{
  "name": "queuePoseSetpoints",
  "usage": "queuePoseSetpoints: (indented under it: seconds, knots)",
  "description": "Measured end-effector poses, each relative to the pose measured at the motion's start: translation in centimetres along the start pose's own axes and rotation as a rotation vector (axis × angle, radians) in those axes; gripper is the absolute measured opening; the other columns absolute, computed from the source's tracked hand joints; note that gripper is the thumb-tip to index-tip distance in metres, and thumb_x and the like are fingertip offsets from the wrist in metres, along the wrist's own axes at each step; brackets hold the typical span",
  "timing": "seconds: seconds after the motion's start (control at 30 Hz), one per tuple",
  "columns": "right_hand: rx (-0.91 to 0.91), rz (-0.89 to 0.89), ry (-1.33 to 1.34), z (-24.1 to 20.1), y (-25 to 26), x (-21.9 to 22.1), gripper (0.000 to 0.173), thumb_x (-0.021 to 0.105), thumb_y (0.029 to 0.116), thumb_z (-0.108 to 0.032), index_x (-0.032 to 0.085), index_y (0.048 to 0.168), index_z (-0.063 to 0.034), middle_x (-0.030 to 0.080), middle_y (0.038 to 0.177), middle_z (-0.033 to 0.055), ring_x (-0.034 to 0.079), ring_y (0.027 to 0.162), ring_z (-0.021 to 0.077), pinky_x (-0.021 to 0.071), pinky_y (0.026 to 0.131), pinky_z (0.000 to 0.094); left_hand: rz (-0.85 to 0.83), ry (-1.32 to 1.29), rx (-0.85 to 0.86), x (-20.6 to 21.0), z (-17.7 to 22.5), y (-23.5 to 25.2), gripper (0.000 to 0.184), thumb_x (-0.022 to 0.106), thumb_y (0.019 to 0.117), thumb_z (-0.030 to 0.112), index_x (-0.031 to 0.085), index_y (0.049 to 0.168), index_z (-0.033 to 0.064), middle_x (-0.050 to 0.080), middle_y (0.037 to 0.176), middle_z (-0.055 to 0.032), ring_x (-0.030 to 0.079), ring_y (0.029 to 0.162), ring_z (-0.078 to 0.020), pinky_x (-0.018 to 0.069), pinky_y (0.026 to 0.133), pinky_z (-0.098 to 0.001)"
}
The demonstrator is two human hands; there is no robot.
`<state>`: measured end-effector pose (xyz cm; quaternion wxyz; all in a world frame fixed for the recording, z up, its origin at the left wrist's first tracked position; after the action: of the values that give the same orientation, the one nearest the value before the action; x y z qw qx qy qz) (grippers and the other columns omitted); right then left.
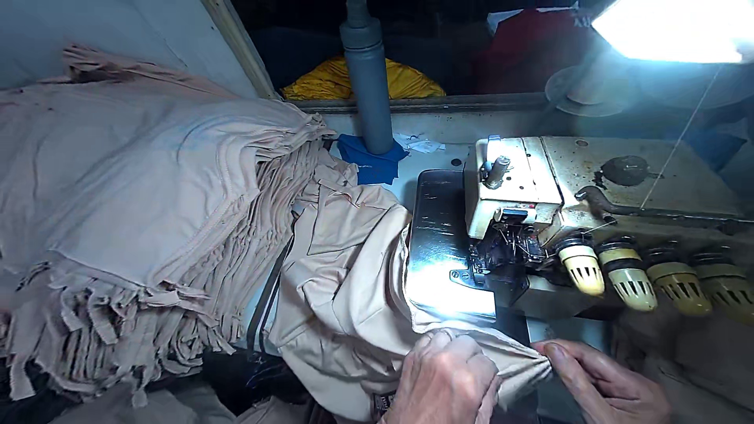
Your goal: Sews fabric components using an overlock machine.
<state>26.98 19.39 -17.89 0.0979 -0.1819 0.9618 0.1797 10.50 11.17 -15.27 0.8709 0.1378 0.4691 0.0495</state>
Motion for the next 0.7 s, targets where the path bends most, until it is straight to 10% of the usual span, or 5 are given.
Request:
queuePoseSetpoints:
  seconds: [0.2, 0.3, 0.4, 0.57, 0.7]
  knots:
    - [-0.167, -0.304, 0.037, -2.6, -1.3, 3.2, 0.029, 0.072, 0.0962, -0.020, 0.066, 0.113, 0.0031, 0.073, 0.105, 0.0095, 0.067, 0.102, 0.0035, 0.0546, 0.092, 0.0211, 0.045, -0.383, 0.100, -4.0, 3.2, 1.5, 0.022, 0.058, 0.1025, 0.013, 0.069, 0.090, -0.0010, 0.066, 0.072, -0.0108, 0.065, 0.066, -0.0182, 0.0517, 0.060, -0.0321]
    - [-0.275, -0.331, 0.063, -3.5, -0.9, 2.8, 0.018, 0.063, 0.0973, -0.010, 0.065, 0.088, 0.0045, 0.068, 0.085, 0.0144, 0.065, 0.090, 0.0120, 0.0524, 0.086, 0.0232, -0.026, 0.036, 0.182, -6.2, 4.3, 1.1, 0.022, 0.069, 0.0947, 0.027, 0.073, 0.096, 0.0062, 0.069, 0.080, -0.0083, 0.068, 0.068, -0.0217, 0.0509, 0.054, -0.0361]
    - [-0.226, -0.400, 0.338, -4.6, -0.6, -0.3, 0.018, 0.062, 0.1032, -0.023, 0.068, 0.095, -0.0077, 0.068, 0.105, -0.0006, 0.061, 0.107, 0.0027, 0.0485, 0.096, 0.0216, 0.096, 0.477, 0.147, -9.0, -0.3, 1.0, 0.015, 0.063, 0.0826, 0.019, 0.076, 0.087, 0.0127, 0.071, 0.084, -0.0063, 0.068, 0.067, -0.0250, 0.0512, 0.047, -0.0426]
    - [0.068, -0.178, 0.613, -2.9, 0.3, -3.7, 0.023, 0.058, 0.1036, -0.028, 0.076, 0.117, -0.0316, 0.075, 0.110, -0.0158, 0.069, 0.099, -0.0040, 0.0571, 0.088, 0.0185, -0.159, -0.325, 0.120, -14.2, -2.3, 4.3, 0.011, 0.068, 0.0882, 0.017, 0.068, 0.078, 0.0116, 0.059, 0.067, 0.0101, 0.056, 0.063, 0.0073, 0.0462, 0.054, -0.0092]
    - [0.156, 0.115, 0.496, -2.1, 2.2, -3.5, 0.032, 0.052, 0.1027, -0.010, 0.079, 0.103, -0.0272, 0.078, 0.097, -0.0118, 0.071, 0.089, -0.0017, 0.0596, 0.081, 0.0191, -0.206, 0.261, 0.119, -13.5, -3.2, 7.0, 0.015, 0.070, 0.0830, 0.034, 0.066, 0.074, 0.0222, 0.055, 0.064, 0.0095, 0.058, 0.060, -0.0064, 0.0452, 0.050, -0.0303]
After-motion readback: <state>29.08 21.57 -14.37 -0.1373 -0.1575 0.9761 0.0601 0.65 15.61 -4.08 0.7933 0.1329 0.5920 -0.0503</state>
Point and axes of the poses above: each hand's wrist, its own y-axis towards the middle knuckle, its own x-axis out of the palm, z = x × y, the point moved 6 cm from there along y, towards the middle knuckle
